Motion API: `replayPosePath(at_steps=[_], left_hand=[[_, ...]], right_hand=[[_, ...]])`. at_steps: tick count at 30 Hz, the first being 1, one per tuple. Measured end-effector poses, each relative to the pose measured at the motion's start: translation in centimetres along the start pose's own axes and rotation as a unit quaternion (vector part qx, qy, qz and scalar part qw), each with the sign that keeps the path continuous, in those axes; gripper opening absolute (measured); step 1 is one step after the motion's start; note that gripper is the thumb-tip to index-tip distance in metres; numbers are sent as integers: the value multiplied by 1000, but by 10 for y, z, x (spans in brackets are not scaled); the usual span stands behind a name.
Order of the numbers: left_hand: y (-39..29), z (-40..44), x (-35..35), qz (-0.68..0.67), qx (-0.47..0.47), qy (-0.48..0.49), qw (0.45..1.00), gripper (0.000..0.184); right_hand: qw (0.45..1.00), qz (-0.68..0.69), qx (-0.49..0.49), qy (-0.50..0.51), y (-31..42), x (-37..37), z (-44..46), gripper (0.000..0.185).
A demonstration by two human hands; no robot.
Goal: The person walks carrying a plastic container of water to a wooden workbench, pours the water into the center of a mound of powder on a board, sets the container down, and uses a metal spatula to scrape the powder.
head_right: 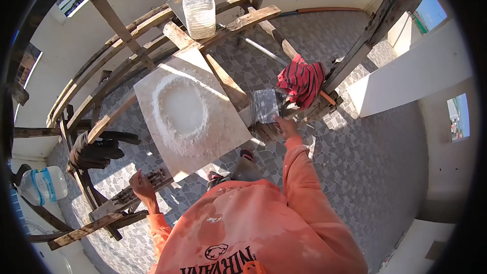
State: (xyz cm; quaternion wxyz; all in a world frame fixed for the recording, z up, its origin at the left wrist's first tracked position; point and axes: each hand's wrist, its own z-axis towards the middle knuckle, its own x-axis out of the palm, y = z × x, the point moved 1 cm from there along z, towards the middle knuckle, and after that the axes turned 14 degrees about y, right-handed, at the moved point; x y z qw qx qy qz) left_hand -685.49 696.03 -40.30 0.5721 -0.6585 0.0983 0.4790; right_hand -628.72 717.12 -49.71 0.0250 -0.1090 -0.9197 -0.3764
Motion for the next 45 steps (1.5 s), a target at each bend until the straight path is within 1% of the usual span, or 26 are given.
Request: replayPosePath(at_steps=[2, 5, 6, 9, 10, 13, 14, 15, 16, 17, 19, 21, 22, 23, 24, 26, 27, 28, 30, 31, 34, 37, 38, 40, 43, 45], left_hand=[[-1, -12, -1, 18, -16, -14, 1000, 22], [-9, -36, 6, 0, 2, -39, 999, 20], [-15, -44, 9, 6, -25, -34, 999, 20], [-25, -62, 26, -11, -69, -29, 997, 19], [-32, -67, 33, -8, -69, -37, 997, 18], [-69, -71, 44, -22, -61, -10, 998, 18], [-84, -70, 45, -1, -57, 3, 998, 19], [-86, -68, 51, 4, -39, 3, 999, 20], [-84, -69, 58, 8, -22, 4, 1000, 21], [-88, -69, 63, 13, -6, 5, 1000, 22], [-92, -71, 72, -36, -26, 27, 999, 25], [-101, -70, 74, -92, -59, 49, 993, 24], [-97, -70, 80, -86, -20, 35, 995, 24], [-103, -70, 78, -52, -19, 53, 997, 24], [-110, -68, 81, -73, -22, 49, 996, 24], [-122, -66, 87, -98, -36, 40, 994, 25], [-122, -65, 89, -66, -46, 50, 995, 24], [-124, -66, 93, -66, -41, 44, 996, 23], [-129, -69, 100, -60, -22, 31, 997, 22], [-131, -70, 102, -71, -34, 27, 997, 21], [-133, -76, 107, -90, -60, 26, 994, 20], [-130, -77, 103, -69, -88, 36, 993, 22], [-118, -78, 105, -59, -67, 26, 996, 22], [-117, -76, 102, -65, -71, 13, 995, 22], [-110, -79, 101, -78, -83, 3, 993, 22], [-107, -80, 100, -86, -94, 4, 992, 22]], right_hand=[[998, 14, -35, 45, 0, -8, 5, 41], [992, 34, -105, 64, 13, -9, -5, 33], [986, -15, -145, 77, 16, -15, 2, 29], [984, 51, -156, 67, 12, -23, -3, 25], [985, 65, -138, 75, 13, -23, -7, 26], [986, 98, -93, 98, 7, -19, -11, 29], [986, 102, -84, 102, 6, -20, -10, 31], [986, 106, -77, 105, 17, -11, -16, 33], [989, 80, -77, 102, 28, -8, -28, 38], [986, 91, -82, 114, 28, -12, -23, 38], [980, 112, -85, 139, 20, -20, -13, 39], [974, 133, -83, 163, 28, -20, -20, 35], [971, 137, -85, 175, 22, -25, -13, 34], [968, 141, -88, 188, 20, -30, -9, 32], [967, 150, -78, 192, 18, -34, -4, 26], [968, 150, -66, 191, 15, -41, 0, 21], [968, 149, -60, 192, 17, -38, 0, 19], [968, 159, -57, 185, 19, -38, -1, 14], [965, 160, -69, 195, 23, -34, -7, 17], [964, 162, -76, 197, 24, -33, -9, 19], [964, 108, -71, 234, 23, -34, -6, 17], [975, -24, -48, 216, 31, -32, -10, 21], [972, -30, -32, 231, 33, -33, -9, 22], [964, -42, -1, 263, 42, -41, -3, 24], [956, -107, 31, 271, 62, -43, -5, 28], [954, -130, 22, 269, 69, -39, -6, 29]])
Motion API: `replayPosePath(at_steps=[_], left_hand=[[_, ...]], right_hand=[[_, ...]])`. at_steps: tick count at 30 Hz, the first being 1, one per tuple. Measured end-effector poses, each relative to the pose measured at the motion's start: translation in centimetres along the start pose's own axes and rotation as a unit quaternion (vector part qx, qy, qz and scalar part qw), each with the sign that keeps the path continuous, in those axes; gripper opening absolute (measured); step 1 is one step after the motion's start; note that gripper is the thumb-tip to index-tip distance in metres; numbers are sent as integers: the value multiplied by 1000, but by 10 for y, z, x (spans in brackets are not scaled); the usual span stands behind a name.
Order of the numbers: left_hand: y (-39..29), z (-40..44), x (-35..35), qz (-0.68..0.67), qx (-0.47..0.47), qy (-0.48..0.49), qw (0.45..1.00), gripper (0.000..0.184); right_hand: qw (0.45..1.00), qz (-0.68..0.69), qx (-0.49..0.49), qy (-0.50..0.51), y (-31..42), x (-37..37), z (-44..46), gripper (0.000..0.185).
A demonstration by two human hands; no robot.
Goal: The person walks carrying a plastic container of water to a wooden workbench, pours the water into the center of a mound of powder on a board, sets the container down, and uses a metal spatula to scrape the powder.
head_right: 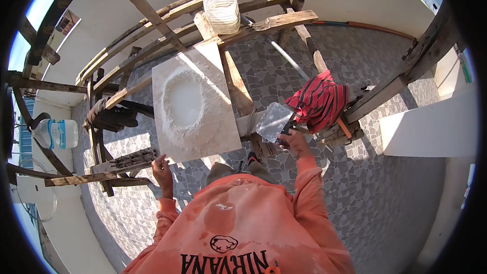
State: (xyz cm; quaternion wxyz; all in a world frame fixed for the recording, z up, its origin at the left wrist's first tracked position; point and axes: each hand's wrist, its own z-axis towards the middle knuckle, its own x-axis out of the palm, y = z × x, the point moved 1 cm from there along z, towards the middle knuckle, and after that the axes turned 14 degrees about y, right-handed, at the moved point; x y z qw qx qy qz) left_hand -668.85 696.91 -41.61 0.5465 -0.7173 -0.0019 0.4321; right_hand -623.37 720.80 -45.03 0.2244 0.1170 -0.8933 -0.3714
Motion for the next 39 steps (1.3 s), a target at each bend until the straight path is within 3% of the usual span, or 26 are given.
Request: replayPosePath(at_steps=[3, 12, 21, 25, 28, 31, 36, 37, 39], left_hand=[[4, -3, -5, 25, 14, 1, 1000, 22], [20, 1, -27, -41, 12, -31, 999, 26], [26, 60, -86, 120, 98, -61, 986, 23], [42, 99, -102, 114, 109, -74, 985, 27], [57, 123, -108, 103, 110, -47, 988, 26], [86, 143, -104, 127, 102, 11, 987, 26], [122, 152, -87, 167, 62, 104, 979, 17], [130, 157, -85, 180, 90, 113, 973, 12], [131, 163, -88, 177, 53, 155, 971, 17]], right_hand=[[1000, 12, -17, -11, -7, -6, 7, 30], [985, -11, -43, -169, -9, -10, -30, 22], [971, -31, -46, -232, -15, -16, -81, 24], [961, 5, -69, -266, -18, -2, -98, 26], [953, 89, -139, -254, -24, 10, -105, 26], [940, 143, -257, -175, -22, 40, -111, 27], [928, 162, -285, -178, -10, 108, -113, 32], [924, 175, -288, -179, -11, 117, -111, 33], [932, 154, -292, -148, -22, 128, -106, 35]])
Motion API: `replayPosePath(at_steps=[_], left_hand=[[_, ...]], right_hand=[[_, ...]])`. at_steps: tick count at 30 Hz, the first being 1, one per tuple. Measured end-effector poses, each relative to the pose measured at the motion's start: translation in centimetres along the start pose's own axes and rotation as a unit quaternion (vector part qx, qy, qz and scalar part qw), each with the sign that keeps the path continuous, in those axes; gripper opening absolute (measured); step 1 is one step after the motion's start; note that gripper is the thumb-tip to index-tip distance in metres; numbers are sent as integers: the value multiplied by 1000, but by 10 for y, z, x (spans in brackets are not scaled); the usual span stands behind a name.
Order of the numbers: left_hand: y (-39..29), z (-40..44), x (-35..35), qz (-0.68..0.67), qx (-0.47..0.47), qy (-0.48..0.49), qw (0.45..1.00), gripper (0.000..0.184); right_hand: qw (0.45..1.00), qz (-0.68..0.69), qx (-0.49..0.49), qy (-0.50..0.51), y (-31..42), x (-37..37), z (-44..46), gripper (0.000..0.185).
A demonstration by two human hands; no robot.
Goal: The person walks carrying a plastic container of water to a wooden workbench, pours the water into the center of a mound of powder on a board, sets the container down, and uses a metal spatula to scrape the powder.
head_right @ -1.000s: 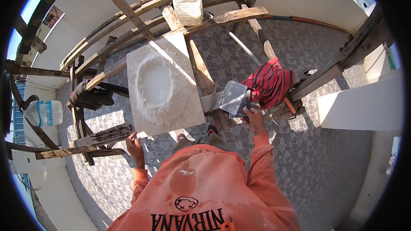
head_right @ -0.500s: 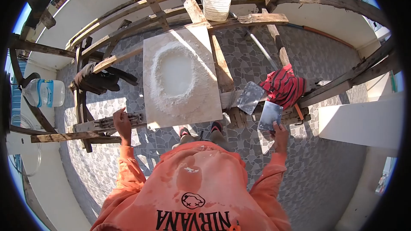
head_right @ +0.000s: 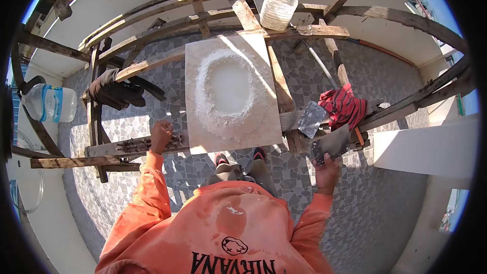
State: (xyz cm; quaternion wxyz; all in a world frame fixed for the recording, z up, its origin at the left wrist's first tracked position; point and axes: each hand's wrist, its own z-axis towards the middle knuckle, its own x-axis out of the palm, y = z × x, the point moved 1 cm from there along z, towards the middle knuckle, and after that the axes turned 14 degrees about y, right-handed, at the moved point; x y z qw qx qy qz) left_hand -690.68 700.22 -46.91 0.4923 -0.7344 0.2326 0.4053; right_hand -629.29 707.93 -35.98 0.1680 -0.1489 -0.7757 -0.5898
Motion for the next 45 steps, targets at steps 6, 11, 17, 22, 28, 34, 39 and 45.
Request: replayPosePath(at_steps=[6, 11, 17, 22, 28, 34, 39, 45], left_hand=[[-14, 21, -2, 84, -70, 78, 991, 43], [-30, 25, 29, 21, -170, 70, 983, 50], [-31, 16, 32, 23, -174, 10, 984, 48], [-44, 10, 27, -73, -163, -64, 982, 41], [-37, 13, 31, -54, -159, -81, 983, 39], [-56, 11, 21, -19, -165, -67, 984, 41], [-60, 13, 16, -18, -180, -42, 983, 40], [-51, 13, 21, -28, -205, -35, 978, 37]], right_hand=[[999, 41, 18, 22, -6, 65, -8, 34], [988, -68, 102, 89, -18, 59, 29, 27], [931, -301, 142, 148, -12, 70, 85, 26], [905, -357, 134, 188, -23, 82, 122, 27], [870, -444, 135, 166, -39, 86, 144, 24], [889, -398, 169, 147, -51, 87, 148, 22], [909, -353, 162, 148, -57, 89, 149, 25], [889, -395, 181, 147, -90, 61, 164, 24]])
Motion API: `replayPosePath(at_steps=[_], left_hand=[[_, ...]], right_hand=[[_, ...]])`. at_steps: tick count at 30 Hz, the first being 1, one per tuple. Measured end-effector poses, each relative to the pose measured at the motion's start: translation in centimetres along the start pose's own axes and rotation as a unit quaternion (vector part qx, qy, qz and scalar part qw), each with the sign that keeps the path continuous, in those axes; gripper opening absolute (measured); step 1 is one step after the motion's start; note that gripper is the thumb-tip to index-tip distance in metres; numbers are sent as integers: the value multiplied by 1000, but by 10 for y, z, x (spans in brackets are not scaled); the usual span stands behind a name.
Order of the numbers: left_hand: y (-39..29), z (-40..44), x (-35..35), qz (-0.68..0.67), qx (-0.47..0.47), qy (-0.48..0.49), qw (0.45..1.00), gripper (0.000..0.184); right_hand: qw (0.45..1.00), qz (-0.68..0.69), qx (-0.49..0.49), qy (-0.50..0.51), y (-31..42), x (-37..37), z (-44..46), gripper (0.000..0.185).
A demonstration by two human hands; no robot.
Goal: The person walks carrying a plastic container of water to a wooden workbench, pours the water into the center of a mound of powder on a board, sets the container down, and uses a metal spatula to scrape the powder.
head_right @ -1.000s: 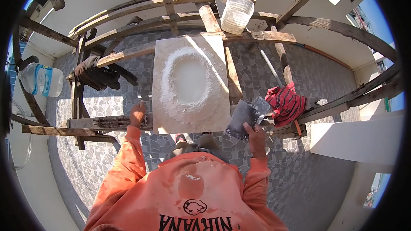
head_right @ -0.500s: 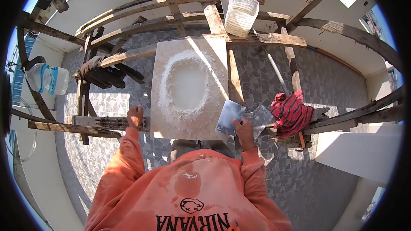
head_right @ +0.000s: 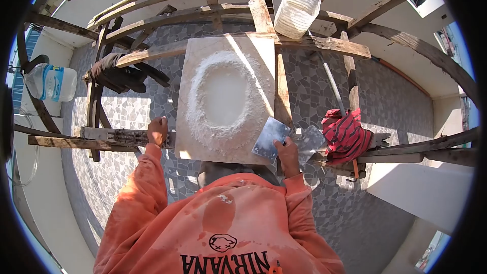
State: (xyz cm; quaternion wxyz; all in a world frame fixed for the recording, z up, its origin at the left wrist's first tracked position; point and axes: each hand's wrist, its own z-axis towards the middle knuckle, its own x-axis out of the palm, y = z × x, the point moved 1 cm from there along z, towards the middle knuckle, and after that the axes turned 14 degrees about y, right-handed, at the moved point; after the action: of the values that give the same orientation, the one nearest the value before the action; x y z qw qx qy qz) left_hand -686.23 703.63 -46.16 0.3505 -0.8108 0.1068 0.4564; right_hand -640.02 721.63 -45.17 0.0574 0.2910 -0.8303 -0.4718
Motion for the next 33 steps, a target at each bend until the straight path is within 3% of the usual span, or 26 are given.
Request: replayPosePath(at_steps=[23, 29, 33], left_hand=[[-5, 1, 0, 2, -1, -2, 1000, 34], [0, 3, 2, -4, 0, 2, 1000, 36], [0, 3, 2, -10, 6, 2, 1000, 36]], right_hand=[[999, -23, -2, 26, 40, 14, -11, 20], [995, 95, -4, 29, 39, 26, 5, 22], [999, 36, 17, 31, 54, 24, 13, 25]])
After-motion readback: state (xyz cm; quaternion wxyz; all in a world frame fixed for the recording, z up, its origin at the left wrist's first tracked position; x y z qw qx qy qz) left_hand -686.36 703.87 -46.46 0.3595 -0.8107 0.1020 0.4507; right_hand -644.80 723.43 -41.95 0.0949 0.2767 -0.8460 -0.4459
